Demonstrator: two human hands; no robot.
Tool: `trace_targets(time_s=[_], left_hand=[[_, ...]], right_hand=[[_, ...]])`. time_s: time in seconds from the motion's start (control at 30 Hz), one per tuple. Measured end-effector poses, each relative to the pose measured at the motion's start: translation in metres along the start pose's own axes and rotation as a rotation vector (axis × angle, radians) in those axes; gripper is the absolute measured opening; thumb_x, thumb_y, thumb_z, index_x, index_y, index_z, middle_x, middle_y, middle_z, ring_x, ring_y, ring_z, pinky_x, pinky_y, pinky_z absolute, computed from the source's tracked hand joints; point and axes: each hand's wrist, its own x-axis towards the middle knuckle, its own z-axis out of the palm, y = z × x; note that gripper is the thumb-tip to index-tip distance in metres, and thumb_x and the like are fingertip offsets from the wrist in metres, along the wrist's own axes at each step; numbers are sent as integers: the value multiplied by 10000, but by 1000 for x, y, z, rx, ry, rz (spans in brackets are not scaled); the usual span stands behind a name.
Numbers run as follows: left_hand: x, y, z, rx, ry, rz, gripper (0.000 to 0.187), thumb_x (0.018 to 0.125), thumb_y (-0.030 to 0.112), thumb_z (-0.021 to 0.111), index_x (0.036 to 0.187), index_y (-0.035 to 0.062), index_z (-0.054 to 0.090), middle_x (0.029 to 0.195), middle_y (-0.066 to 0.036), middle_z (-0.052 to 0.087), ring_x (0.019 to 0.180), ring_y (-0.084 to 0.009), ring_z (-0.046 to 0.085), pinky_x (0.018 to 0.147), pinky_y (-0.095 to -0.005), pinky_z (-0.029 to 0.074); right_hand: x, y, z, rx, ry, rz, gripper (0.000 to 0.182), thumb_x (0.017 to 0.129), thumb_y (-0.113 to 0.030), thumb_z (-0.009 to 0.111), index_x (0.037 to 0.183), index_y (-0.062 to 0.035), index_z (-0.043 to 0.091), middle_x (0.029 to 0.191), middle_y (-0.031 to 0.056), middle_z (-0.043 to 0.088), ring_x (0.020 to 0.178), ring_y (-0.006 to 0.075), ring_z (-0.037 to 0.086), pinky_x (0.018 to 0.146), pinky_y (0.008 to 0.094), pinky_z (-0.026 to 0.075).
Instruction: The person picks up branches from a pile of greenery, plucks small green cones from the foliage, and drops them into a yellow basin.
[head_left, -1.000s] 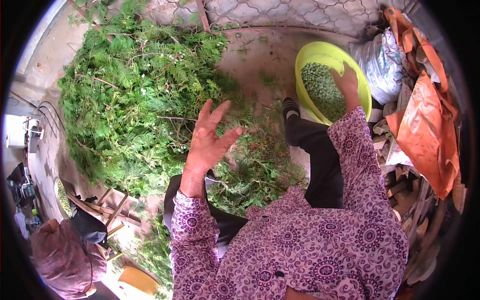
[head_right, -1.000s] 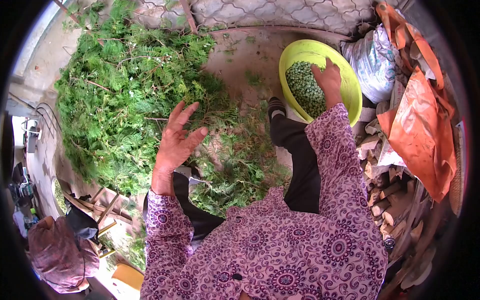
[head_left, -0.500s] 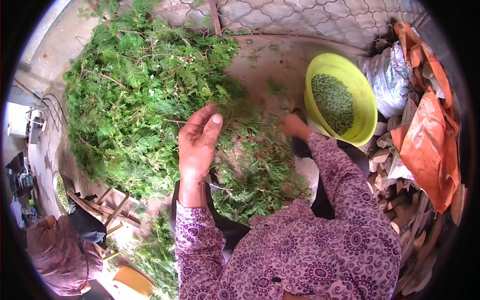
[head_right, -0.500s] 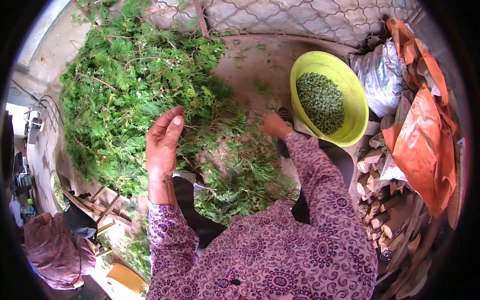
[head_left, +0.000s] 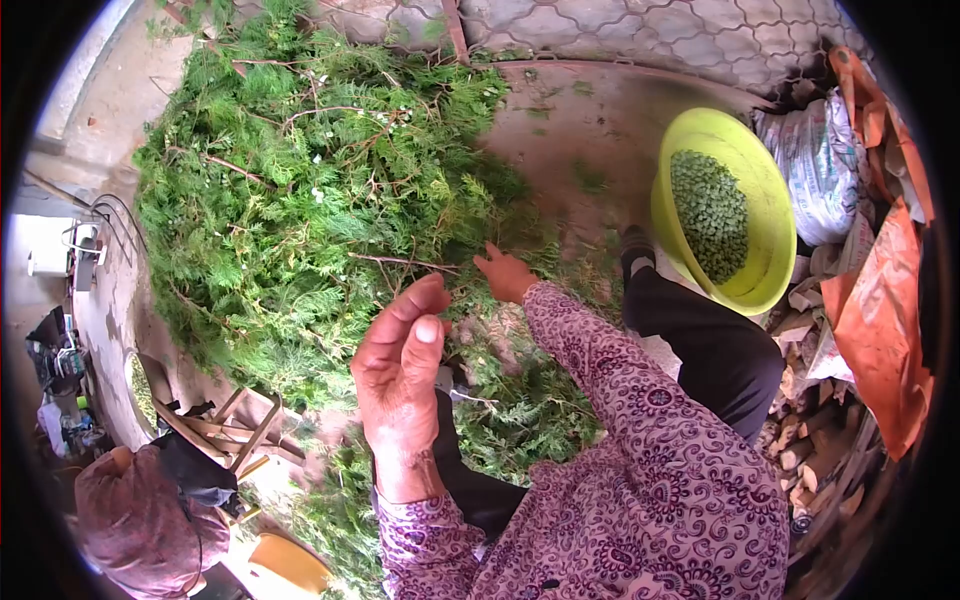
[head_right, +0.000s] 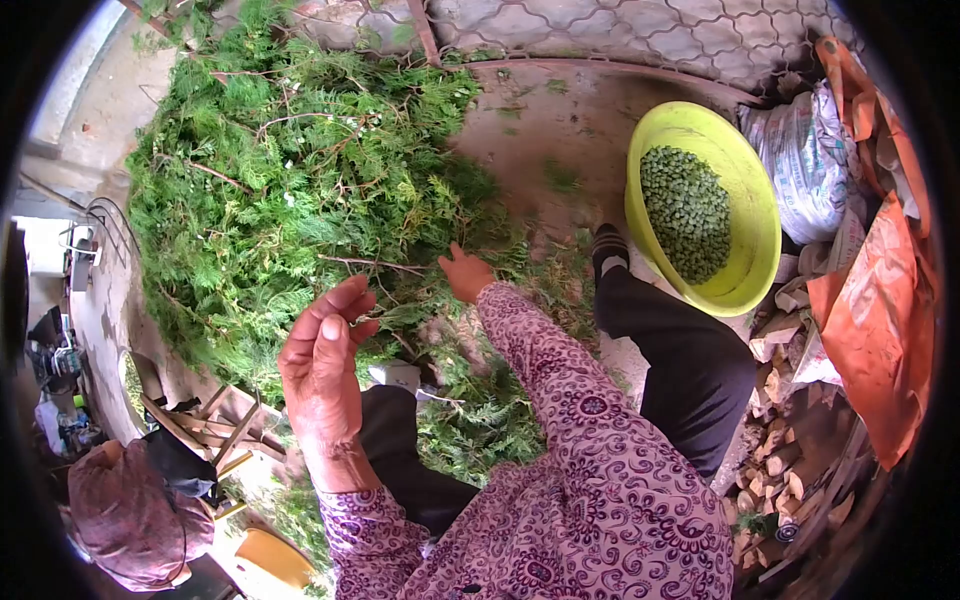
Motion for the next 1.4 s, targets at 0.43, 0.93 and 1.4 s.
trace_targets(time_s=[0.43,0.93,1.4], left_hand=[[-4,1,0,6,-11,-29,346,837,266,577,1046,-10,581,1045,-120,594,922,-177,569,763,-287,455],[3,-8,20,2,-61,-28,307,831,249,592,1017,5,597,1009,-115,609,871,-169,583,728,-281,468],[9,-12,23,59,-117,-6,267,838,244,586,997,32,614,978,-69,625,850,-125,582,718,-249,459]], right_hand=[[-91,22,29,-305,-74,-169,106,661,-65,552,740,-40,619,719,148,607,690,322,610,568,429,489],[-248,60,146,41,-335,134,208,771,-201,507,815,-10,575,732,188,582,719,373,567,660,490,440],[-266,44,41,162,72,0,166,767,-204,535,726,-46,563,697,163,552,668,361,551,609,476,427]])
